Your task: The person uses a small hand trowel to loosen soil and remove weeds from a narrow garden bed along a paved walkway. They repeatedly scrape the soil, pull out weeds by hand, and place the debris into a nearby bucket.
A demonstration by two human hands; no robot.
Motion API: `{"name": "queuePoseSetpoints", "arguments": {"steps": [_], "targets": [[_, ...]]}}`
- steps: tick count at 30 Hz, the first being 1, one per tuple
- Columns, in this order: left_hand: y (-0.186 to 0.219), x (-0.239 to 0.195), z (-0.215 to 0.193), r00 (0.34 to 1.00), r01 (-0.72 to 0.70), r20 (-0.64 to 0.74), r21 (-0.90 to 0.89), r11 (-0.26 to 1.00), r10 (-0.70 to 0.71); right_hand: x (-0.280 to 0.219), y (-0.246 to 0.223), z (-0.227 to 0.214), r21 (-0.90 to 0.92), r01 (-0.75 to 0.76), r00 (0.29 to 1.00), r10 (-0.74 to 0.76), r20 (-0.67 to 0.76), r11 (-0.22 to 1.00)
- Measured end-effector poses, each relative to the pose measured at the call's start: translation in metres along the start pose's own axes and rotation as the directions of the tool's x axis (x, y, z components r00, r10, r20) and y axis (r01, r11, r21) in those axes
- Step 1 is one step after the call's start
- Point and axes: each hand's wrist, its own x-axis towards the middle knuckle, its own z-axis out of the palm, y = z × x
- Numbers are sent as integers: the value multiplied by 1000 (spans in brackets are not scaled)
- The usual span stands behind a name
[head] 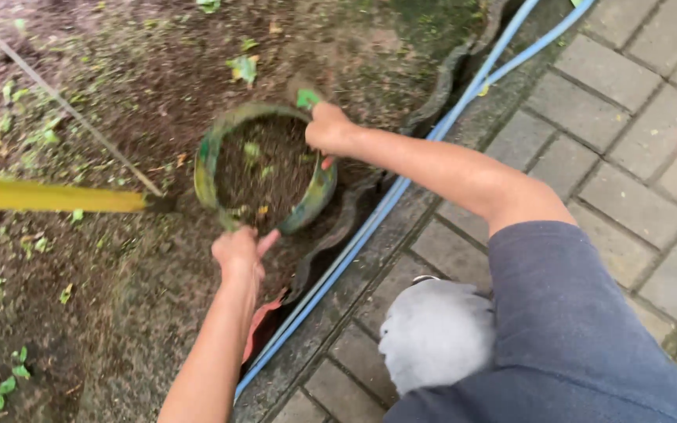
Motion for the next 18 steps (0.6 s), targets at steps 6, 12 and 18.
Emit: {"name": "queuePoseSetpoints", "arguments": {"steps": [6,12,18], "targets": [[46,29,164,976,-159,185,248,956,114,44,28,-134,310,31,953,66,-297,950],[51,90,210,934,-243,313,207,948,171,42,55,-172,199,100,922,-16,-386,975],[85,70,209,911,-168,413,374,912,-1,-42,64,-181,289,269,933,-174,-315,919]]}}
